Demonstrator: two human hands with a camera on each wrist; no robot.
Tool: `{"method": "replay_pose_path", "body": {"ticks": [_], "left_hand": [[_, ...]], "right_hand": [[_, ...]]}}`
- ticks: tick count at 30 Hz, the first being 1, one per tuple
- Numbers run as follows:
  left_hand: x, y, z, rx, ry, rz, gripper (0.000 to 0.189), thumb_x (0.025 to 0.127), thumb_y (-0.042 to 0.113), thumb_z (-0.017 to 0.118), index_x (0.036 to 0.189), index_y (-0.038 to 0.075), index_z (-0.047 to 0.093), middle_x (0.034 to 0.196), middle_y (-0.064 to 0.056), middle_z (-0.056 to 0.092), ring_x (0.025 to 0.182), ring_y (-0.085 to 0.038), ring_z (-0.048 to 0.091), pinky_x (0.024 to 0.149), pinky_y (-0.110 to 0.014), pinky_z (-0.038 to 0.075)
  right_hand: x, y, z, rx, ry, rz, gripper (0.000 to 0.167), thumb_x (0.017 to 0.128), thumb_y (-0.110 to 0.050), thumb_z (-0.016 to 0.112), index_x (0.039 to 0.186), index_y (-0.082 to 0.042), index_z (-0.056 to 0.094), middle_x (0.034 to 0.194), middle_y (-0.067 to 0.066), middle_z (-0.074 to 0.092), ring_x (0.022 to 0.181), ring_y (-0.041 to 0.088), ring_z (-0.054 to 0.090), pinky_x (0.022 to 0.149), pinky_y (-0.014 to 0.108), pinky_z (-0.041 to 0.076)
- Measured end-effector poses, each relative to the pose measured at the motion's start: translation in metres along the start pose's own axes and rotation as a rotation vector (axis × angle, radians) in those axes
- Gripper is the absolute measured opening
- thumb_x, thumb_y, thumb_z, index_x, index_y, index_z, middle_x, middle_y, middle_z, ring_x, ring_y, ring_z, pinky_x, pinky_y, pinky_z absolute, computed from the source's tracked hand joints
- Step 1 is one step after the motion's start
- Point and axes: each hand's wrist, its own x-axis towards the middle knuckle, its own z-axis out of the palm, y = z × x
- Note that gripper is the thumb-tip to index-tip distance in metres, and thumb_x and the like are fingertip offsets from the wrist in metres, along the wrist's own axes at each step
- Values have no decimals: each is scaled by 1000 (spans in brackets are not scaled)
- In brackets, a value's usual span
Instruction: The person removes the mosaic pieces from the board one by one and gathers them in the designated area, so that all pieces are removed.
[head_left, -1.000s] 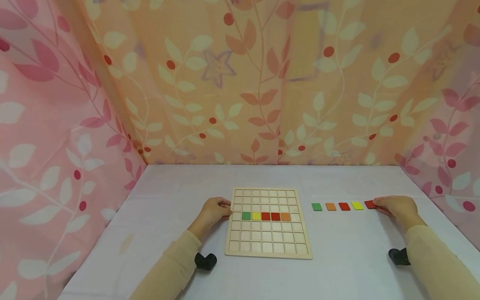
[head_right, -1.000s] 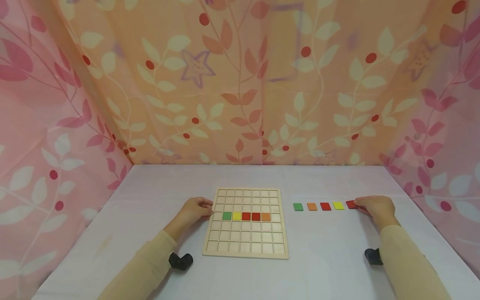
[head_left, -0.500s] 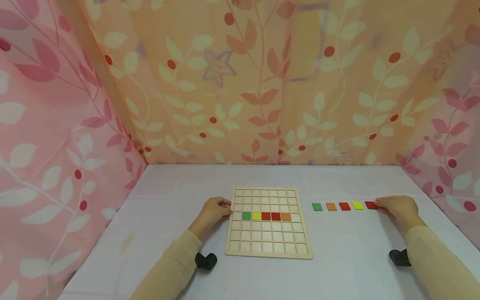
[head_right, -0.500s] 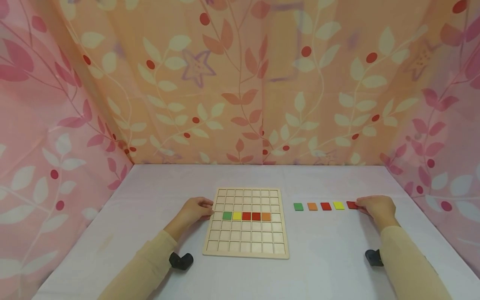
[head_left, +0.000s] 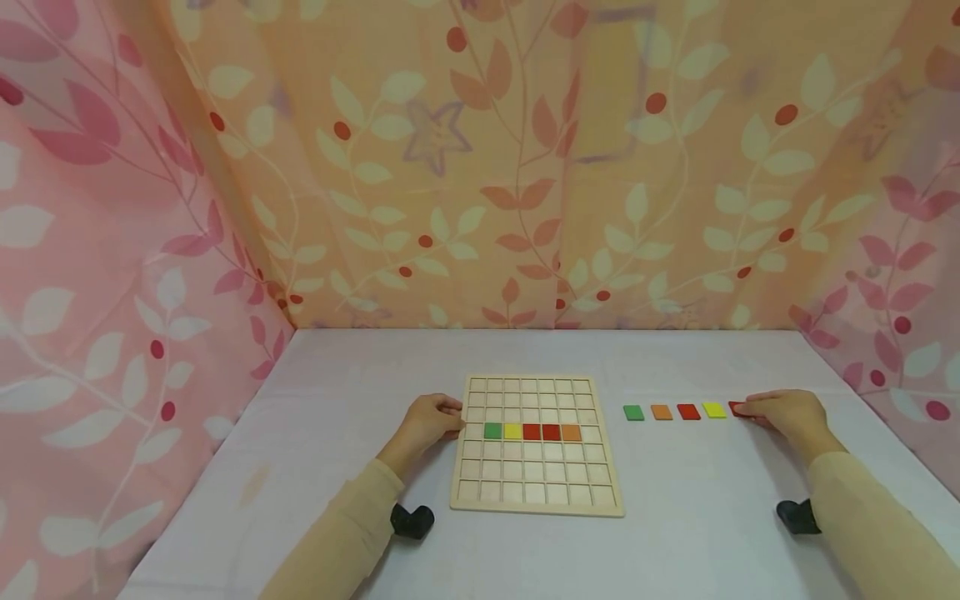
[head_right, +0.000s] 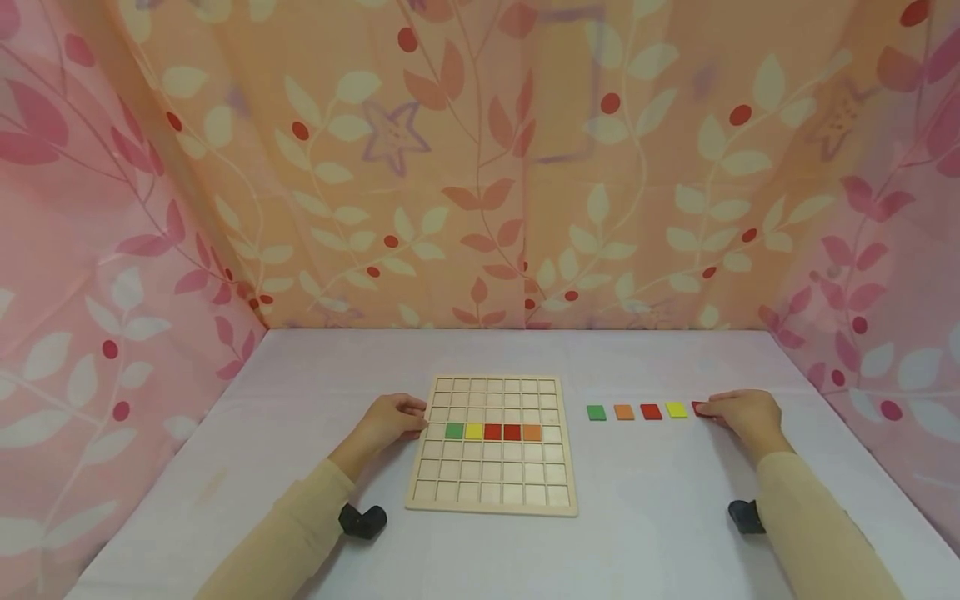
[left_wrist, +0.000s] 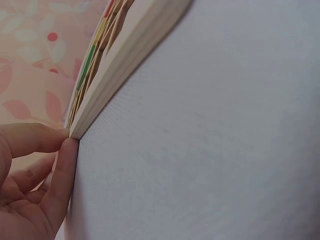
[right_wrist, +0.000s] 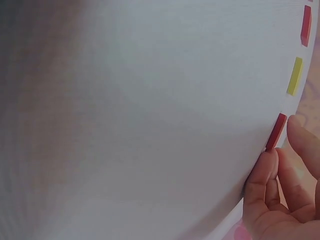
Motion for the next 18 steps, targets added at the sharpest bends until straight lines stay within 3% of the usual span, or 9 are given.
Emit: {"method": "replay_pose_path", "body": {"ticks": [5,18], "left_hand": [[0,0,0,2,5,-10,29,81,-8,72,110,-6,67,90,-8,64,75,-12,61,66,-24,59],[0,0,1,3,0,-3,28,82,-8,70,110,-7,66,88,-8,63,74,-12,60,65,-24,59]], "right_hand": [[-3,-3,4,-30,12,-14,73,85,-43,76,131,10,55,101,19,67,102,34,52,74,30,46],[-4,-3,5,-71,32,-64,50,87,-30,76,118,8,66,78,1,68,93,29,52,72,31,43]]}}
